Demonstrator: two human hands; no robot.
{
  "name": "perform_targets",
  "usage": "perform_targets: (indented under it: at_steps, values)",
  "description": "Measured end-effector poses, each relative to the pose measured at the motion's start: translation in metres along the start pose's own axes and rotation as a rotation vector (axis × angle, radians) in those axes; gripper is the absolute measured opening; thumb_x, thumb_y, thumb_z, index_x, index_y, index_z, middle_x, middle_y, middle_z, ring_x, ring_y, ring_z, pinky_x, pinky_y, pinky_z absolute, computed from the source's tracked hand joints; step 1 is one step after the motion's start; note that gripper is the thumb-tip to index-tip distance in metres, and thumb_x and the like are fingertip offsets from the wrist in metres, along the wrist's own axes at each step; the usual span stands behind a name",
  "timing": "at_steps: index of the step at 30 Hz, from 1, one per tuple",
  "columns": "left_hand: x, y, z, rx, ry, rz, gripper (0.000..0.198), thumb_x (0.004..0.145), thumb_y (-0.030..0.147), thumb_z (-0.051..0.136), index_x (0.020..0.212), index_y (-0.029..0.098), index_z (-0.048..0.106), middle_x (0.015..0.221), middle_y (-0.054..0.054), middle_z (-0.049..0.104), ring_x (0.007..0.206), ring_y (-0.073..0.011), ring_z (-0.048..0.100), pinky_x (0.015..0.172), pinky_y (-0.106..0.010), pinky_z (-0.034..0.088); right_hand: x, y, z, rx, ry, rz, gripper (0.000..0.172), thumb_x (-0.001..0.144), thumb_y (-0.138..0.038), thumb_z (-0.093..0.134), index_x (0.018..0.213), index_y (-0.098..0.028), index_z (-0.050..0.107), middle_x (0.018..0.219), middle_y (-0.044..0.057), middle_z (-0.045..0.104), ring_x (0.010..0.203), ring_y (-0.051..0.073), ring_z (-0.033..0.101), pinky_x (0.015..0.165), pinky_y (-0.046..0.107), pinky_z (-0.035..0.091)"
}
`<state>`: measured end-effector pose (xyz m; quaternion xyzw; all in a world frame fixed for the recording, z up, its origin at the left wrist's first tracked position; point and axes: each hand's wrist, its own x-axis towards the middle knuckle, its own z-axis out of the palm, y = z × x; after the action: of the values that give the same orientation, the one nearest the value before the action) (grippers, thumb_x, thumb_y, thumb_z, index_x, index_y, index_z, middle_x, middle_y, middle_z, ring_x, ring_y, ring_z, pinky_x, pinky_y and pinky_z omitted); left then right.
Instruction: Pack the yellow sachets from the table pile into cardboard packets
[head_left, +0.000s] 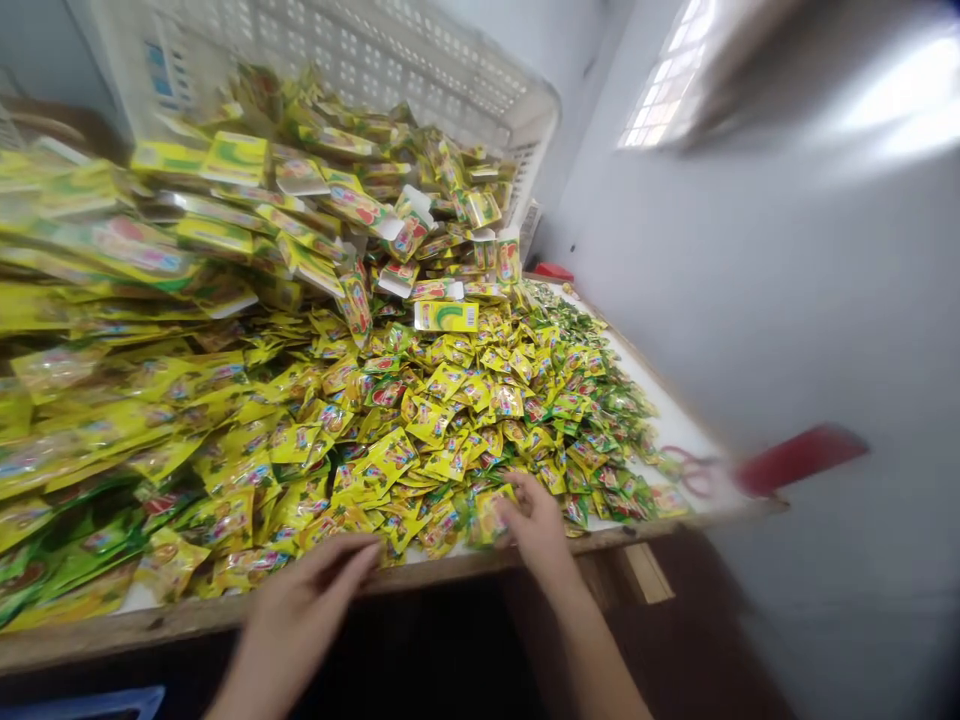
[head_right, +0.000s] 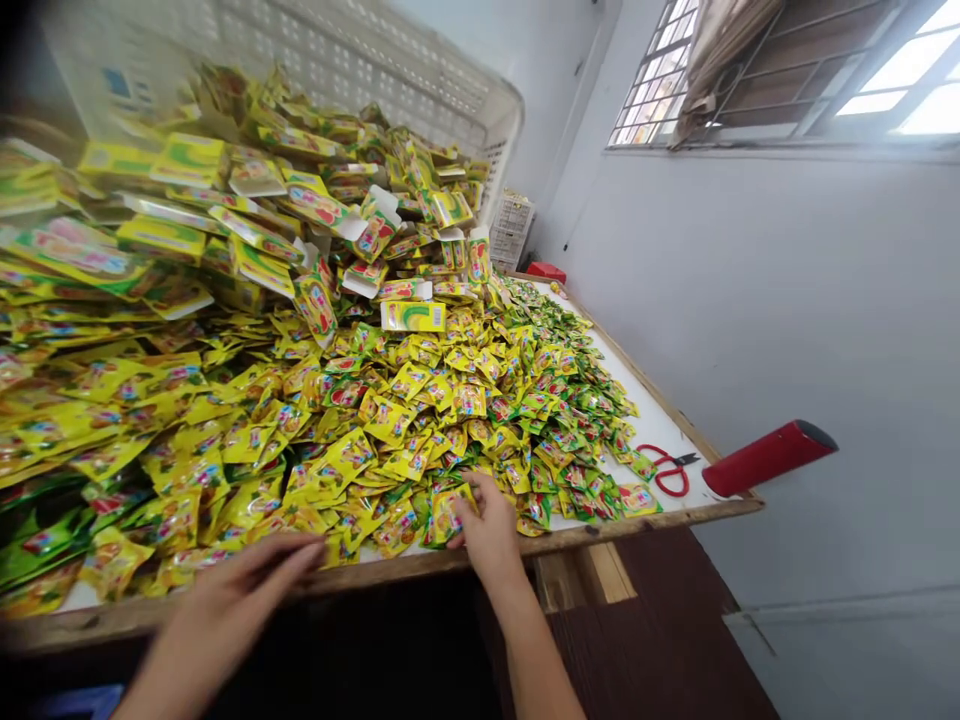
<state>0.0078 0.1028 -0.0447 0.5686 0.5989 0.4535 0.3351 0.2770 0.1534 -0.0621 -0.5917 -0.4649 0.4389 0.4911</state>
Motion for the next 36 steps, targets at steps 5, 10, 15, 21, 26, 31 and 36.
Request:
perform_targets:
  at_steps: [5, 10, 15, 21, 26, 31, 36]
  values:
    - [0.050, 0.021, 0.113, 0.308, -0.373, 0.030, 0.018, 0.074, 0.017, 0.060, 0.090, 0.018, 0.069, 0.075, -0.006, 0.073, 0.073, -0.0228, 0.068, 0.068, -0.029, 0.045, -0.001, 0.020, 0.003, 0.127, 0.031, 0.047, 0.032, 0.071, -0.031, 0.067, 0.099, -0.020, 0.056, 0.078, -0.003, 0.050, 0.056, 0.013, 0.057, 0.036, 0.025, 0.053]
    - [0.057, 0.026, 0.146, 0.353, -0.397, 0.019, 0.033, 0.065, 0.014, 0.066, 0.098, 0.017, 0.064, 0.069, -0.005, 0.069, 0.067, -0.0230, 0.064, 0.061, -0.028, 0.038, -0.001, 0.016, -0.003, 0.196, -0.001, 0.064, 0.037, 0.063, -0.026, 0.073, 0.094, -0.021, 0.054, 0.080, -0.003, 0.053, 0.059, 0.015, 0.059, 0.039, 0.026, 0.055]
    - [0.048, 0.028, 0.147, 0.333, -0.376, 0.000, 0.018, 0.058, 0.011, 0.067, 0.072, 0.021, 0.063, 0.076, -0.006, 0.068, 0.075, -0.0250, 0.062, 0.065, -0.030, 0.036, -0.003, 0.008, -0.015, 0.461, 0.052, 0.127, 0.040, 0.064, -0.032, 0.077, 0.092, -0.023, 0.049, 0.080, -0.002, 0.057, 0.063, 0.015, 0.059, 0.041, 0.024, 0.052]
    - [0.047, 0.029, 0.149, 0.092, -0.373, -0.056, 0.012, 0.067, 0.020, 0.063, 0.062, 0.021, 0.052, 0.065, 0.000, 0.060, 0.068, -0.0188, 0.059, 0.064, -0.027, 0.041, -0.012, 0.003, -0.026, 0.529, 0.112, 0.120, 0.038, 0.068, -0.035, 0.078, 0.087, -0.023, 0.048, 0.073, -0.003, 0.059, 0.060, 0.014, 0.057, 0.046, 0.022, 0.047]
    - [0.042, 0.039, 0.120, -0.326, -0.408, -0.159, 0.014, 0.080, 0.029, 0.056, 0.073, 0.021, 0.047, 0.065, 0.005, 0.054, 0.060, -0.0120, 0.056, 0.060, -0.021, 0.043, -0.014, 0.009, 0.003, 0.320, 0.205, -0.011, 0.029, 0.073, -0.033, 0.073, 0.083, -0.020, 0.049, 0.069, -0.003, 0.058, 0.062, 0.014, 0.056, 0.057, 0.023, 0.044]
    - [0.038, 0.049, 0.105, -0.644, -0.329, -0.348, 0.028, 0.077, 0.035, 0.069, 0.099, 0.022, 0.058, 0.084, 0.000, 0.067, 0.077, -0.0156, 0.063, 0.073, -0.027, 0.050, -0.010, 0.010, 0.028, 0.096, 0.261, -0.120, 0.021, 0.078, -0.030, 0.067, 0.078, -0.021, 0.048, 0.069, -0.005, 0.051, 0.064, 0.013, 0.050, 0.060, 0.023, 0.041]
    - [0.040, 0.044, 0.112, -0.617, -0.207, -0.315, 0.038, 0.070, 0.029, 0.076, 0.103, 0.018, 0.061, 0.095, -0.006, 0.070, 0.094, -0.0213, 0.066, 0.083, -0.031, 0.050, -0.006, 0.008, 0.032, 0.001, 0.269, -0.173, 0.019, 0.077, -0.029, 0.066, 0.073, -0.021, 0.049, 0.070, -0.004, 0.049, 0.067, 0.015, 0.048, 0.063, 0.025, 0.042]
